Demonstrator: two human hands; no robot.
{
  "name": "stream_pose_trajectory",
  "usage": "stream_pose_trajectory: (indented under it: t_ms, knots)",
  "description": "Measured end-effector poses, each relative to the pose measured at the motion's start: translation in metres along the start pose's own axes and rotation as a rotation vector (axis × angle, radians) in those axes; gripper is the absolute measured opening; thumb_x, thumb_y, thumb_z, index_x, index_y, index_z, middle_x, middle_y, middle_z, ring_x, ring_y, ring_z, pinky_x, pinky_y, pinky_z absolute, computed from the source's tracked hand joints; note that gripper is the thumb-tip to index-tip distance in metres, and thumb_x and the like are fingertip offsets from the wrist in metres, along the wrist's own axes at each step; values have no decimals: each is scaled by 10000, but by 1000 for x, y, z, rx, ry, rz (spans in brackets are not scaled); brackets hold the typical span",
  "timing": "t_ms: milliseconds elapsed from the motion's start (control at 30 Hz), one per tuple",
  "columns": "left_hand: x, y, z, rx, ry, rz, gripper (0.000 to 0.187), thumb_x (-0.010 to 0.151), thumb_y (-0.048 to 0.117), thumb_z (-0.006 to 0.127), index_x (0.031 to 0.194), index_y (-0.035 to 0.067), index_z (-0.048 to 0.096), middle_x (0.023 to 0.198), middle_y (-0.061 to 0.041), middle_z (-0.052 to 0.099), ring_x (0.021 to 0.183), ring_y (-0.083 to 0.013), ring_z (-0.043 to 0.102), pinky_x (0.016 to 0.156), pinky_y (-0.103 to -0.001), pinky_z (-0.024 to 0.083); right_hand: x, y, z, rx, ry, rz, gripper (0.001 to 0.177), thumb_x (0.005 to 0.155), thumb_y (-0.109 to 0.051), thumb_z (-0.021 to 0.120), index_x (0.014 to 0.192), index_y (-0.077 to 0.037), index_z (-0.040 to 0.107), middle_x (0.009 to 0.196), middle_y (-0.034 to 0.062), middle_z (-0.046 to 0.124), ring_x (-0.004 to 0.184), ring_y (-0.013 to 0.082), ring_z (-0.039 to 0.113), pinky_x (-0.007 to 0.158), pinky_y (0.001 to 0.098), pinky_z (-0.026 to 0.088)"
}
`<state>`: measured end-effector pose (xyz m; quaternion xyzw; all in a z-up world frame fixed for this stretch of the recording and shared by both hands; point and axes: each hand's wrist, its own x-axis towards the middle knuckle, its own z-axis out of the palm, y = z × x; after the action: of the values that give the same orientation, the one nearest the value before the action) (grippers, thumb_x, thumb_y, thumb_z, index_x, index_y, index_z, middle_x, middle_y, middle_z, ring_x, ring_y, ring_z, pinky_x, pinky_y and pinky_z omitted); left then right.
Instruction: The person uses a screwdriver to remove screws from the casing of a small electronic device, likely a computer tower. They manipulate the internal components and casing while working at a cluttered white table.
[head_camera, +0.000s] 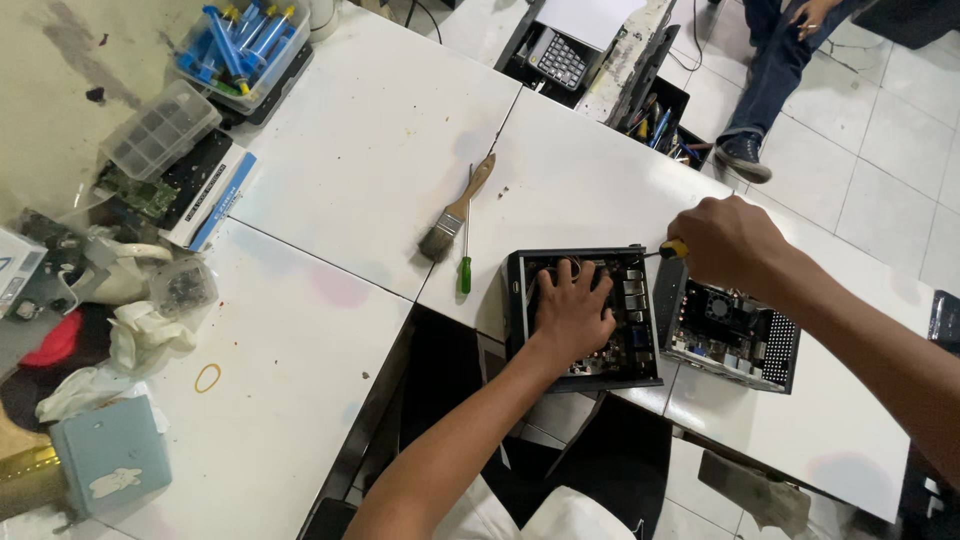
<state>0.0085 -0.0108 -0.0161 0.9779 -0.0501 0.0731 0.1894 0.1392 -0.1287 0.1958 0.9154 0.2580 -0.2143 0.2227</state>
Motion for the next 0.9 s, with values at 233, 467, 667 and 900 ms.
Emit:
stream_pose_trajectory:
  t_ms: [233,467,667,900]
  knots:
    - [-1,-2,-23,39,-128,59,577,969,440,528,1467,152,570,1421,-212,437,1281,-463,440,953,-647,420,29,11,-8,207,-152,62,387,864,-324,802,1138,-60,874,867,215,837,740,357,837,676,449,690]
    - [3,-3,-24,40,-203,50,605,985,441,479,1516,157,530,1450,-203,426,1297,-451,423,971,-653,400,5,-8,-26,80,29,81,322,937,-324,745,1074,-56,860,798,164,812,640,295,803,588,378,661]
    - [0,-3,-25,17,-187,51,596,992,426,500,1511,134,536,1465,-224,429,1316,-472,417,979,-670,398,-7,-23,-2,-307,137,-135,217,962,-361,705,965,-188,835,761,28,777,631,162,744,596,280,639]
    - [-4,-1,-40,16,-209,70,562,1038,405,474,1520,124,548,1528,-257,430,1396,-526,412,1004,-727,408,-24,-36,-16,-216,260,-126,224,1022,-285,637,931,-141,782,726,67,770,615,171,748,584,303,647]
